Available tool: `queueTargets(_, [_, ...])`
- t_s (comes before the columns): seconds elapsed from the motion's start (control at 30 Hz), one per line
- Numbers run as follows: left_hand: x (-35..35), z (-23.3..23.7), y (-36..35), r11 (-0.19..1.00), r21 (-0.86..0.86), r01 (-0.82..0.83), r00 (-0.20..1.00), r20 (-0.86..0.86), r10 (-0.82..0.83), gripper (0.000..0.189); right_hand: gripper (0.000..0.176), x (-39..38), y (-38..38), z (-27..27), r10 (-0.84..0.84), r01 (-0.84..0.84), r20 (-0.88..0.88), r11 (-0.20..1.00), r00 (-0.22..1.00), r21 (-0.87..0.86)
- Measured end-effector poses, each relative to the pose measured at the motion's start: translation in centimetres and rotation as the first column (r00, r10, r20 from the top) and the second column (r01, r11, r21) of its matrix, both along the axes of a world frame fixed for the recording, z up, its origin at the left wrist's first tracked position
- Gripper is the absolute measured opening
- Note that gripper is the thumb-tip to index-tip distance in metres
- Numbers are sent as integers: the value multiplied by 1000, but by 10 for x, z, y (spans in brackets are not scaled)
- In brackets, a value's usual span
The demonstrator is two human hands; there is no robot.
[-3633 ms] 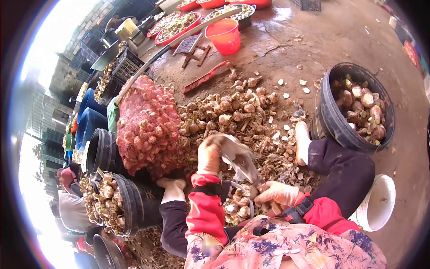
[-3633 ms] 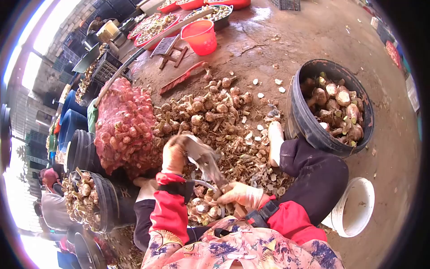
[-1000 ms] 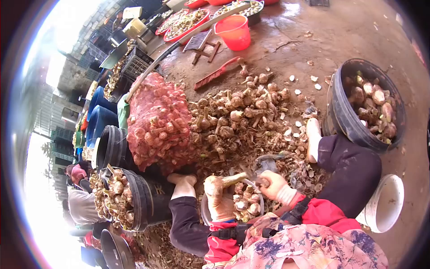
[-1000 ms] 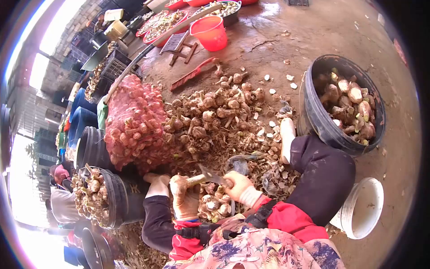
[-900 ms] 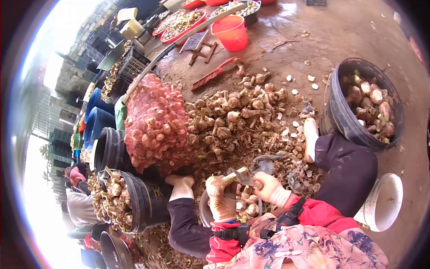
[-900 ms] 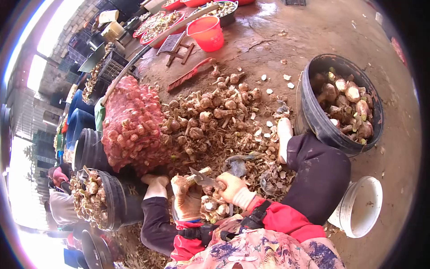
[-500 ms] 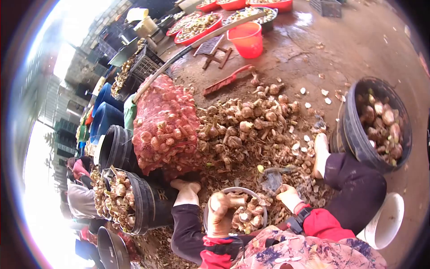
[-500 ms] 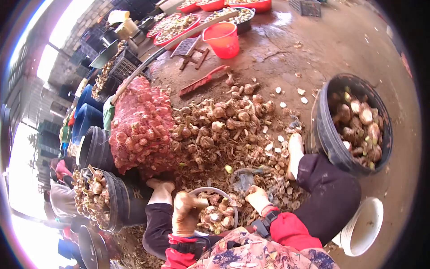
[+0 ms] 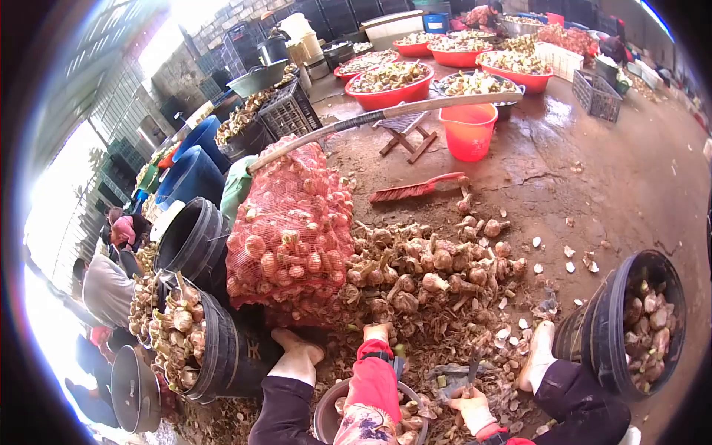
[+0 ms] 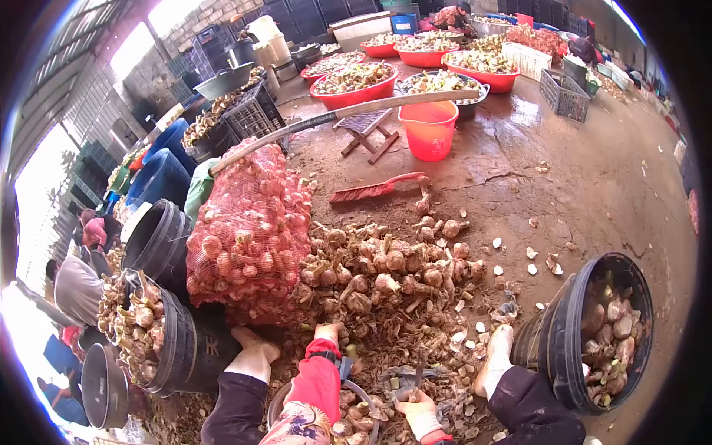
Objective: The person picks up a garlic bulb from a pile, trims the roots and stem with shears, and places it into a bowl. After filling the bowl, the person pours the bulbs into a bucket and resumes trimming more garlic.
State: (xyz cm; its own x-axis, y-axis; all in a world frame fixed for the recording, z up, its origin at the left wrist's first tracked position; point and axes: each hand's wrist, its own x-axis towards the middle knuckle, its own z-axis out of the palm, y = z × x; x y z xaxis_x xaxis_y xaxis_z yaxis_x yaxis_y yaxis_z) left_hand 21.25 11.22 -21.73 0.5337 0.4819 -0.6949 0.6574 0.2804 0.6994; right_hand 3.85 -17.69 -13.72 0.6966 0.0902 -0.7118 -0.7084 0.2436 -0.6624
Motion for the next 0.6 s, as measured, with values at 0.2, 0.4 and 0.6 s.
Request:
queueTargets(0.2, [-78, 46, -39, 848, -483, 218, 913, 409, -2, 24, 24, 16, 9, 21, -128, 126, 34, 990, 991, 59])
queueTargets(0.4, [-175, 172, -102, 656, -126, 744, 635, 438, -636, 73, 26, 15, 8, 86, -10, -65, 339, 976, 941, 209])
queueTargets(0.6, [-195, 203, -115, 788, -117, 604, 741, 446, -502, 77, 29, -2, -13, 91, 230, -198, 550, 973, 803, -119])
